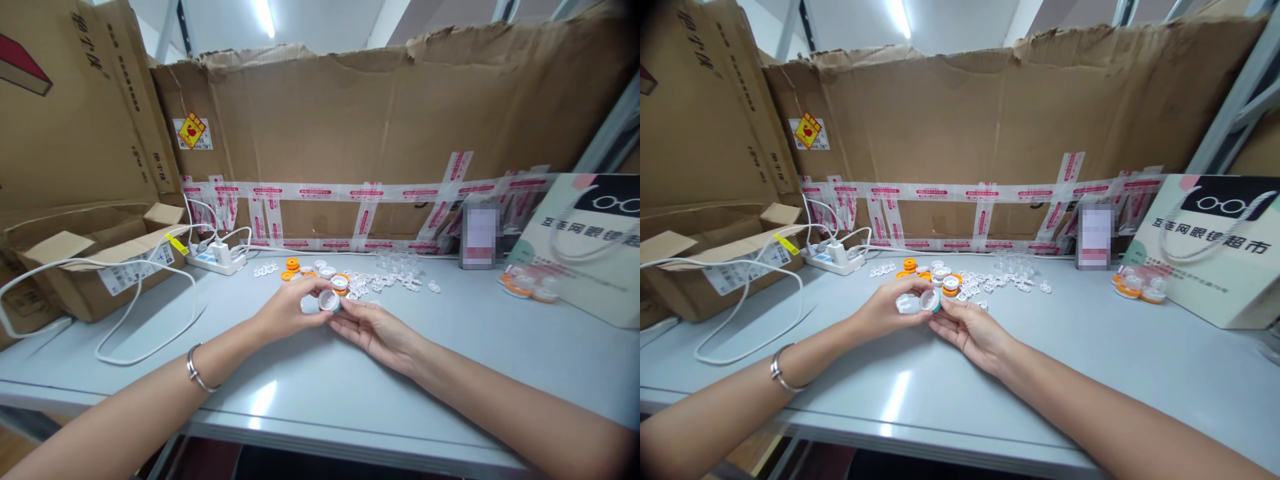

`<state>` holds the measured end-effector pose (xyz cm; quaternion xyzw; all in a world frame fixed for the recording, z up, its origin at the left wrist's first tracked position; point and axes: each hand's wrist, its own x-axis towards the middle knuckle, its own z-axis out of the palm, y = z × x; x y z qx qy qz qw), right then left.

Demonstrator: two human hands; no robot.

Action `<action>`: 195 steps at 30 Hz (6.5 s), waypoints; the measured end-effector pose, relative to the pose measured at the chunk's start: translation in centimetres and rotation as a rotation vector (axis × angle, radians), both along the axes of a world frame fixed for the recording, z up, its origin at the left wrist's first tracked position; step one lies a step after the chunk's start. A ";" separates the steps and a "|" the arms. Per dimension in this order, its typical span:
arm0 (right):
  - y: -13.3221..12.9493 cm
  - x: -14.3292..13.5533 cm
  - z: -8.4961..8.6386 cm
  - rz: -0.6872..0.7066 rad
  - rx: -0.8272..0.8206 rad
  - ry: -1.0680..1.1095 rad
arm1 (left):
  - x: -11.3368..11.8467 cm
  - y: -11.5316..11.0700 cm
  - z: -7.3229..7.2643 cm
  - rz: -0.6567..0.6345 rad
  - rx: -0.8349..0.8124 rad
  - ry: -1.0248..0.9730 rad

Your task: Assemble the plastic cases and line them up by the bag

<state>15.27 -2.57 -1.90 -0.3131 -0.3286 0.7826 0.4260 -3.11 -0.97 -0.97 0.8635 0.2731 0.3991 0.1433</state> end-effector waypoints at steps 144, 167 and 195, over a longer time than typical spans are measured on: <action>6.1 9.3 3.6 -0.095 1.052 -1.685 | -0.3 -1.1 0.0 -0.090 -0.080 0.436; 8.4 8.8 0.2 -0.089 1.147 -1.568 | -0.5 -1.4 0.5 -0.087 -0.053 0.441; 1.0 1.2 1.4 0.129 0.237 -0.181 | 0.6 -0.9 0.2 -0.012 0.208 -0.064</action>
